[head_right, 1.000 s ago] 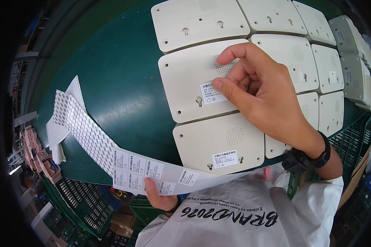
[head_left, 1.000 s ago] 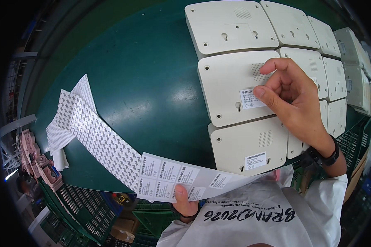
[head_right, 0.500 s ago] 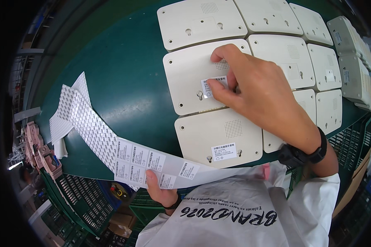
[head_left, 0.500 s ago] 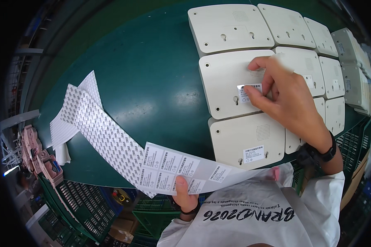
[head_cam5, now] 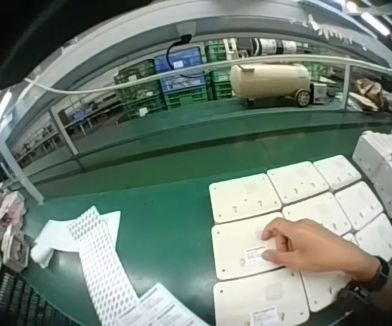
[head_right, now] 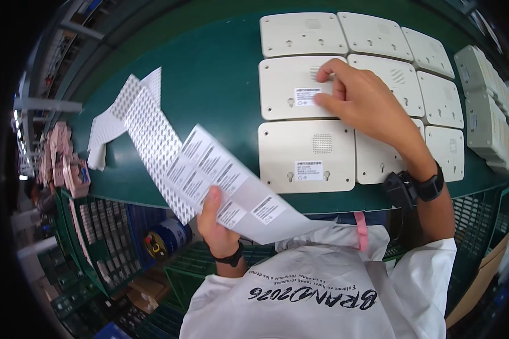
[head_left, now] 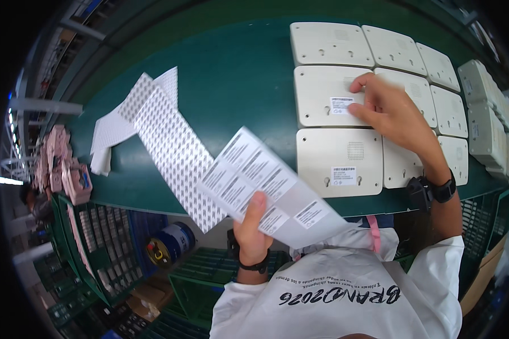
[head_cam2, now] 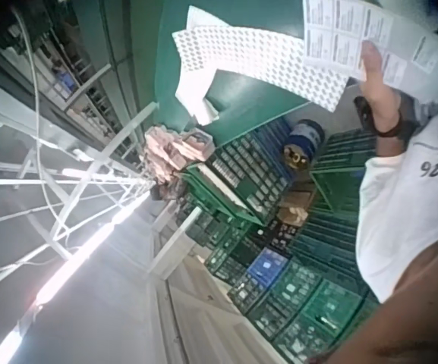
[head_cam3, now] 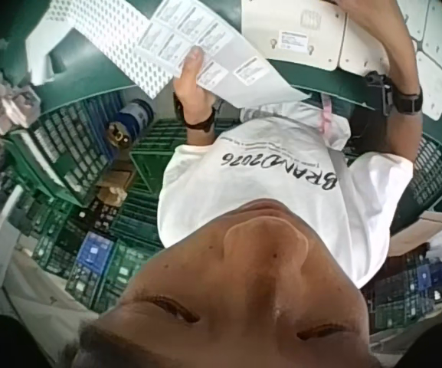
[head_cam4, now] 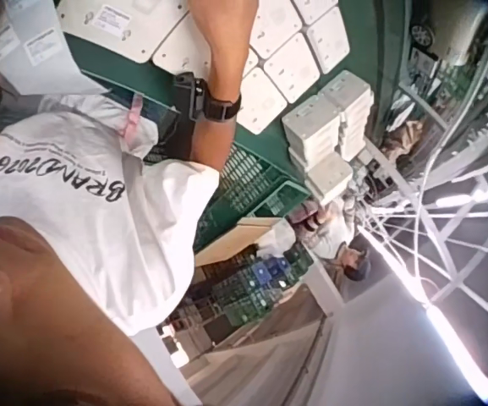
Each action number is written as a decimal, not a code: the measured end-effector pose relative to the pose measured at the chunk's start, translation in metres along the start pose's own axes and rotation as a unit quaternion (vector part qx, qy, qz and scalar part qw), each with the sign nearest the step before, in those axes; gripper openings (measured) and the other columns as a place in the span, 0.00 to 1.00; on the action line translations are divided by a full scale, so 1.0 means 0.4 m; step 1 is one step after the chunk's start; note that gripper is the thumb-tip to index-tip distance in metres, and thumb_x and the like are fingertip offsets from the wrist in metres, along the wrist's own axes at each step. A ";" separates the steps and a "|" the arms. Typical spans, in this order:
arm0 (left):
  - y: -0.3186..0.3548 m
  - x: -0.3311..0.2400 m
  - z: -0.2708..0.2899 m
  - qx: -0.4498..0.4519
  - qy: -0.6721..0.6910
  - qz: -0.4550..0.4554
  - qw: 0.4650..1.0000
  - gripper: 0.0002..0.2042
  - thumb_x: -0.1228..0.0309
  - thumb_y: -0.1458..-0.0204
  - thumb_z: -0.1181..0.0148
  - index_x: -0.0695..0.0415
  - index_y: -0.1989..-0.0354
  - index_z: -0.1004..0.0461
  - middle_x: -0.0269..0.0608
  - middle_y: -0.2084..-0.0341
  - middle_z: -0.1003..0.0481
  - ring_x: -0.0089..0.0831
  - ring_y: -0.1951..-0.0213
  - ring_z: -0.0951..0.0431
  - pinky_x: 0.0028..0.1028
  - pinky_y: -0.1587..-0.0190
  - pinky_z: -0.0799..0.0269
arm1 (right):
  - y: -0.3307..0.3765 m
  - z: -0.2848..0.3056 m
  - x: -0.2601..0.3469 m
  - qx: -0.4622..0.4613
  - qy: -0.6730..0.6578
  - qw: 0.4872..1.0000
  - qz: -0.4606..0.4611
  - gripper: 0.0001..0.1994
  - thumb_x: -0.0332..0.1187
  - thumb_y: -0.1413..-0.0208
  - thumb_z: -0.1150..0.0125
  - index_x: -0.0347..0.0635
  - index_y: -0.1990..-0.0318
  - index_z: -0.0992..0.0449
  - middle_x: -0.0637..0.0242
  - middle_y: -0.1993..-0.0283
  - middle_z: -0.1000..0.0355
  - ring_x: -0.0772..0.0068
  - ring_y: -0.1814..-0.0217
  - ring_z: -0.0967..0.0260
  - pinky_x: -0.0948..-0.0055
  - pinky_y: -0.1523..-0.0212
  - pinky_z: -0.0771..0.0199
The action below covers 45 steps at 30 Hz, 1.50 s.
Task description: The person peels small adhesive pads from a sheet and presses them onto the back of plastic cases before stacking and placing them into a green crate. Finally, the person peels labels from a backing sheet and applies them to the back of the remaining cases.
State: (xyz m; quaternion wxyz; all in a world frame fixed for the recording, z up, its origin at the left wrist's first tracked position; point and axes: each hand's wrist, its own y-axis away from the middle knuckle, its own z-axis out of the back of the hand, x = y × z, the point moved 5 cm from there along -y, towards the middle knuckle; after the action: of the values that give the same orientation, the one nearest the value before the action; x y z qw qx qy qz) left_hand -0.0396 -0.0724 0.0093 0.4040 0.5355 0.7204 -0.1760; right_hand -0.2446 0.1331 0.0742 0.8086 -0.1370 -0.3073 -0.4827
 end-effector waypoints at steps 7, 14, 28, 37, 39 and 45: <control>-0.003 -0.005 -0.074 0.045 -0.041 0.029 0.998 0.21 0.72 0.36 0.50 0.65 0.36 0.38 0.47 0.46 0.27 0.34 0.46 0.25 0.32 0.44 0.29 | 0.192 -0.019 0.192 0.032 -0.160 0.964 0.210 0.08 0.23 0.48 0.36 0.38 0.59 0.21 0.62 0.66 0.27 0.70 0.66 0.31 0.77 0.66 0.33; -0.001 0.000 -0.114 0.087 0.049 0.076 0.992 0.21 0.68 0.35 0.50 0.64 0.37 0.38 0.47 0.47 0.26 0.33 0.47 0.24 0.31 0.46 0.28 | 0.273 -0.043 0.185 -0.037 -0.044 0.969 0.241 0.14 0.21 0.55 0.30 0.37 0.59 0.20 0.60 0.64 0.26 0.62 0.65 0.30 0.71 0.67 0.28; -0.057 0.009 -0.015 -0.032 0.050 0.004 0.998 0.22 0.69 0.35 0.53 0.64 0.36 0.41 0.49 0.46 0.28 0.36 0.46 0.25 0.35 0.44 0.28 | 0.122 0.088 0.156 -0.078 -0.265 0.926 0.259 0.06 0.29 0.49 0.34 0.39 0.65 0.23 0.64 0.61 0.24 0.67 0.61 0.27 0.77 0.65 0.27; -0.063 0.039 0.071 -0.090 0.114 0.025 0.989 0.21 0.68 0.35 0.55 0.61 0.35 0.40 0.45 0.46 0.28 0.35 0.50 0.24 0.35 0.47 0.27 | -0.260 0.056 -0.096 -0.027 -0.202 0.978 -0.038 0.12 0.40 0.42 0.34 0.43 0.59 0.25 0.75 0.76 0.32 0.85 0.75 0.37 0.83 0.71 0.37; -0.062 0.040 0.075 -0.092 0.102 0.036 0.990 0.21 0.67 0.35 0.55 0.61 0.35 0.40 0.46 0.47 0.27 0.35 0.50 0.23 0.35 0.47 0.26 | -0.258 0.047 -0.098 -0.068 -0.176 0.981 -0.049 0.15 0.39 0.42 0.33 0.41 0.53 0.25 0.75 0.76 0.31 0.85 0.75 0.37 0.83 0.72 0.38; -0.064 0.037 0.077 -0.092 0.079 0.017 0.992 0.21 0.66 0.36 0.55 0.62 0.36 0.39 0.47 0.49 0.26 0.35 0.51 0.22 0.35 0.48 0.26 | -0.261 0.032 -0.070 -0.089 -0.141 0.985 -0.035 0.21 0.38 0.42 0.33 0.38 0.45 0.27 0.72 0.75 0.28 0.85 0.75 0.37 0.83 0.71 0.38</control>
State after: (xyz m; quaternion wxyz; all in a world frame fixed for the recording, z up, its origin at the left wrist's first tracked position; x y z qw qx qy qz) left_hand -0.0522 -0.0934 -0.0256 0.3964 0.5203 0.7541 -0.0589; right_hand -0.3495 0.1075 0.0586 0.7245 -0.2641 -0.3787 -0.5117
